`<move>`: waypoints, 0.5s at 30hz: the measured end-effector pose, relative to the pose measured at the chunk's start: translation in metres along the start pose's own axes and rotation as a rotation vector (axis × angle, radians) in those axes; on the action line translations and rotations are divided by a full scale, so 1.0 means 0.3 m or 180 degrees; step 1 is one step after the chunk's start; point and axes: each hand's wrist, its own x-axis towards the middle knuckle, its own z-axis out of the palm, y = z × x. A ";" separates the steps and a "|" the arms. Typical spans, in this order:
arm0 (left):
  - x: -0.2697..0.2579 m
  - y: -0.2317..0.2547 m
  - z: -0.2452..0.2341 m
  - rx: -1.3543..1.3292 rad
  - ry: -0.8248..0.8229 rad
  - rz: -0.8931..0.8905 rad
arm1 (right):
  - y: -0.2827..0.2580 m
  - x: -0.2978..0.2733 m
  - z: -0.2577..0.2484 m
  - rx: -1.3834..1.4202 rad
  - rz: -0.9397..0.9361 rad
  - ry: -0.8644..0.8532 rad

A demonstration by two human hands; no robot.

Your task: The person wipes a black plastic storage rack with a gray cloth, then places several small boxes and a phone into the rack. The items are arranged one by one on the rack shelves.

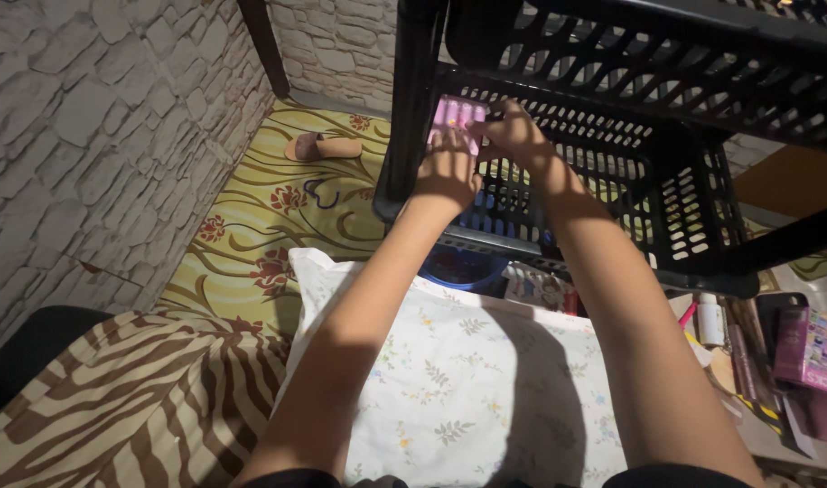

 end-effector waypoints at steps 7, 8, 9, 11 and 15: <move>0.029 0.000 -0.064 -0.0241 -0.0864 -0.0275 | 0.029 0.017 -0.007 0.0058 -0.0498 -0.0234; 0.028 0.001 -0.061 -0.0293 -0.0941 -0.0309 | 0.036 0.018 -0.001 0.0103 -0.0542 -0.0291; 0.024 0.002 -0.053 -0.0226 -0.0792 -0.0269 | 0.045 0.021 0.006 0.0147 -0.0586 -0.0348; 0.016 0.006 -0.021 -0.0100 -0.0486 -0.0186 | 0.066 0.028 0.007 0.0266 -0.0713 -0.0406; -0.014 -0.001 0.065 -0.0198 0.0099 -0.0163 | 0.102 0.059 0.017 0.0079 -0.0983 -0.0285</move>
